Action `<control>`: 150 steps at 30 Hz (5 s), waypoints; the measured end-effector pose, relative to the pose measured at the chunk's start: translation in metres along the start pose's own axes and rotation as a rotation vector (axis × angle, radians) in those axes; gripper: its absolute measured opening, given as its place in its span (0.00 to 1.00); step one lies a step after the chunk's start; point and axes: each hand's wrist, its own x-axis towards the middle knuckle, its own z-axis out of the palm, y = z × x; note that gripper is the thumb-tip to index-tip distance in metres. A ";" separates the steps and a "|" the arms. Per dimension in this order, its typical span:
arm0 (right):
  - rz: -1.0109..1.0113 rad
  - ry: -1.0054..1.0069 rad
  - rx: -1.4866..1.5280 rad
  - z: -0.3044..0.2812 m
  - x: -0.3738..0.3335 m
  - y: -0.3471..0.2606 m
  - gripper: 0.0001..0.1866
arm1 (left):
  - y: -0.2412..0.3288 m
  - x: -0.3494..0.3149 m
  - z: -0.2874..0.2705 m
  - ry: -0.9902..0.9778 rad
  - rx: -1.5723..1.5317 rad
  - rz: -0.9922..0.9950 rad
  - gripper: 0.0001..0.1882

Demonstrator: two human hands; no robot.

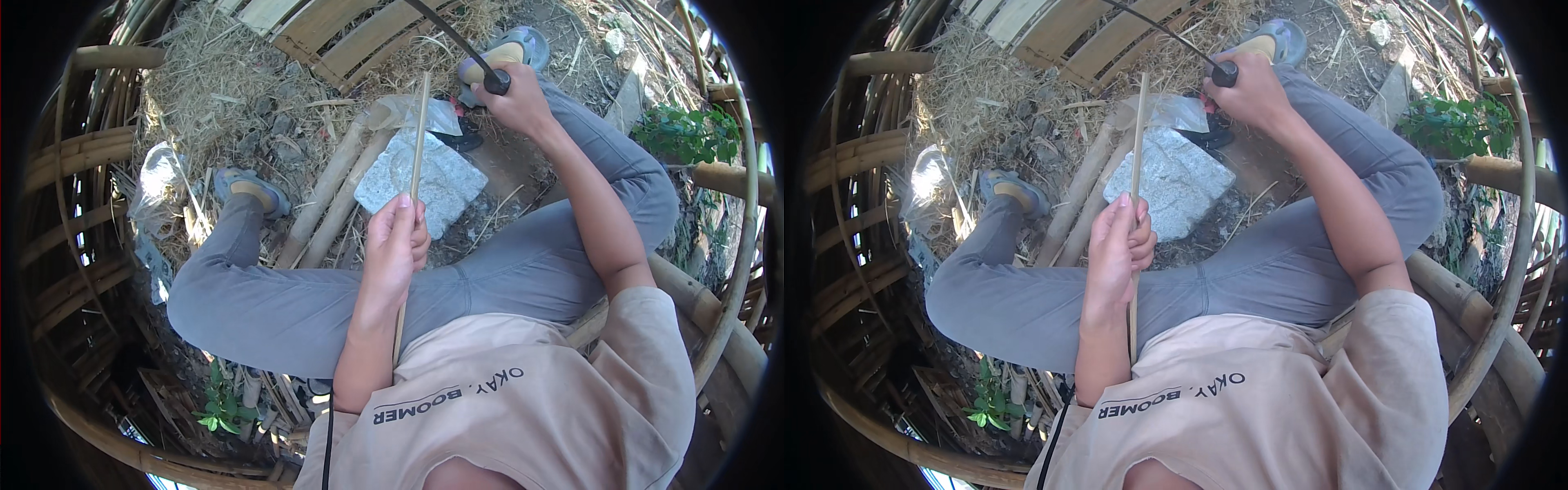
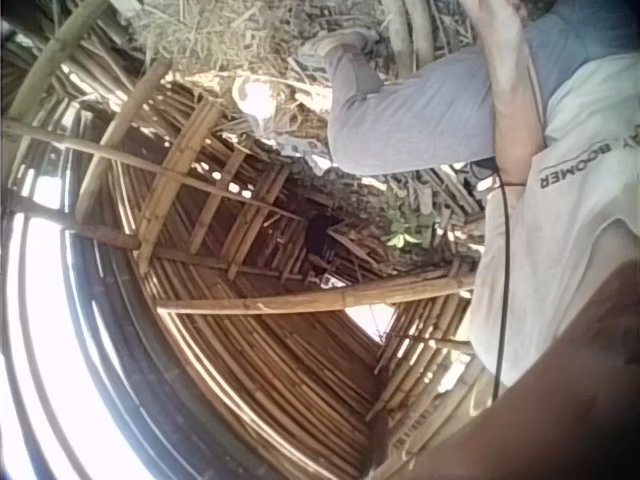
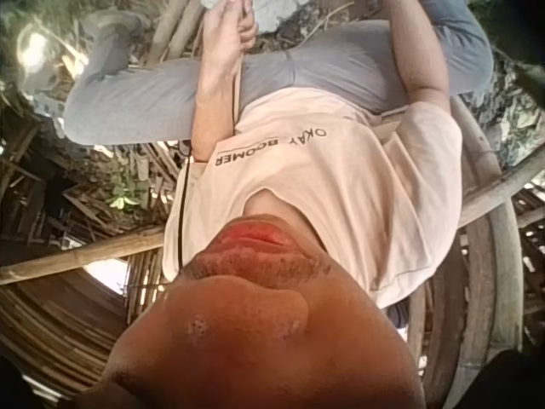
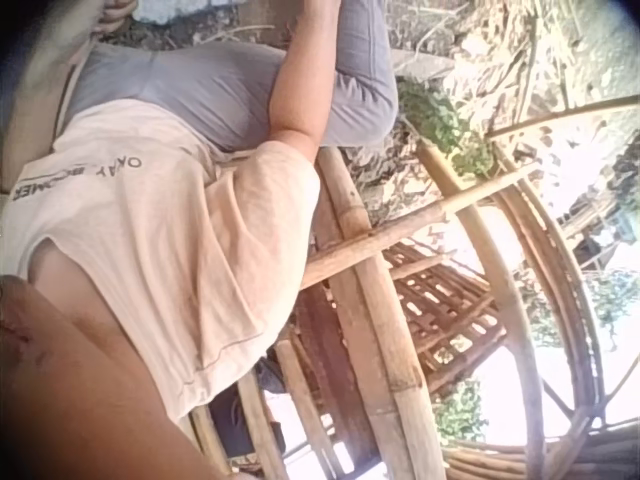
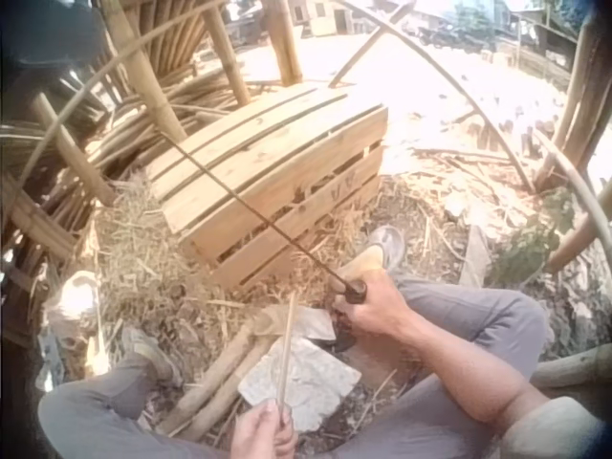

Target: The person whittles a bamboo stick with a sickle, sets it aside, and scrapes another bamboo stick with the sickle.

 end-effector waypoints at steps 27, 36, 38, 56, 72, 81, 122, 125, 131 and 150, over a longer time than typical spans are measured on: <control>-0.127 -0.238 -0.205 0.035 -0.046 -0.040 0.16 | -0.007 0.003 0.003 0.105 0.083 0.041 0.20; -0.100 -0.283 -0.243 0.034 -0.032 -0.034 0.17 | -0.012 0.003 0.002 0.099 0.239 0.141 0.20; -0.094 -0.276 -0.254 0.034 -0.031 -0.030 0.16 | -0.014 0.004 0.003 0.108 0.244 0.141 0.20; -0.048 0.222 -0.359 -0.020 0.008 0.046 0.11 | -0.001 -0.011 0.010 0.008 0.166 0.177 0.18; -0.190 -0.213 -0.059 0.029 -0.040 -0.042 0.06 | 0.001 0.000 0.002 0.081 0.069 0.035 0.16; -0.152 -0.296 -0.218 0.035 -0.042 -0.040 0.13 | -0.016 0.004 0.005 0.125 0.278 0.150 0.18; -0.099 -0.221 -0.117 0.011 -0.028 -0.033 0.07 | -0.012 0.013 -0.006 0.129 0.196 0.109 0.16; -0.105 -0.320 -0.112 0.023 -0.038 -0.042 0.09 | -0.012 0.014 -0.003 0.168 0.195 0.115 0.15; -0.134 -0.336 -0.065 0.031 -0.045 -0.043 0.07 | -0.017 0.016 -0.002 0.192 0.299 0.157 0.16; -0.166 -0.319 -0.174 0.047 -0.048 -0.043 0.13 | -0.028 0.018 -0.006 0.314 0.714 0.217 0.19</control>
